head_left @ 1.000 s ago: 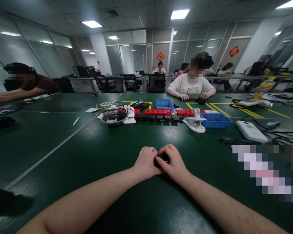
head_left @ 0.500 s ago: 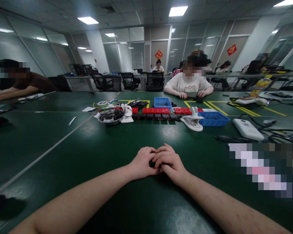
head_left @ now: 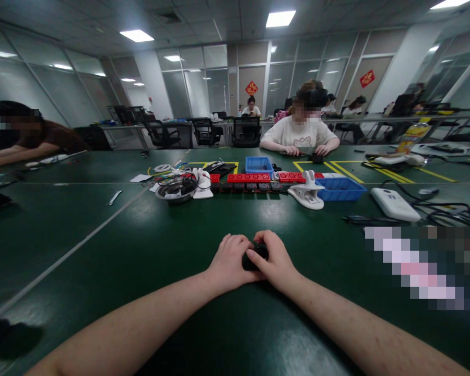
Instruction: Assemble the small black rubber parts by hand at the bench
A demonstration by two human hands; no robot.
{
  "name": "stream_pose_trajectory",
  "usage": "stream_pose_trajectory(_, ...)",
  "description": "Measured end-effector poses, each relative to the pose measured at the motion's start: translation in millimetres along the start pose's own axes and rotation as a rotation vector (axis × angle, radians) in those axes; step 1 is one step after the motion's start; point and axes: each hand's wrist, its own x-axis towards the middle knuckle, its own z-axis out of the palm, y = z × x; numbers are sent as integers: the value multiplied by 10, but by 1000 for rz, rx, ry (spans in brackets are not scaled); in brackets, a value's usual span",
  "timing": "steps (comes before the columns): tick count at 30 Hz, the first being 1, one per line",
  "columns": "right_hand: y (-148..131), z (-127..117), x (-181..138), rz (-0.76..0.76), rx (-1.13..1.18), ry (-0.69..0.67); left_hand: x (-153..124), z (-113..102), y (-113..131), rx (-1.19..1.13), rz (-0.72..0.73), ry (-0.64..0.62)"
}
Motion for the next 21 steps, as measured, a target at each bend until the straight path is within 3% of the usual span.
stream_pose_trajectory(9, -32, -27, 20, 1, -31, -35, 17, -4, -38, -70, 44, -31)
stream_pose_trajectory(21, -109, -131, -2, -254, 157, -132, 34, -36, -111, -109, 151, -128)
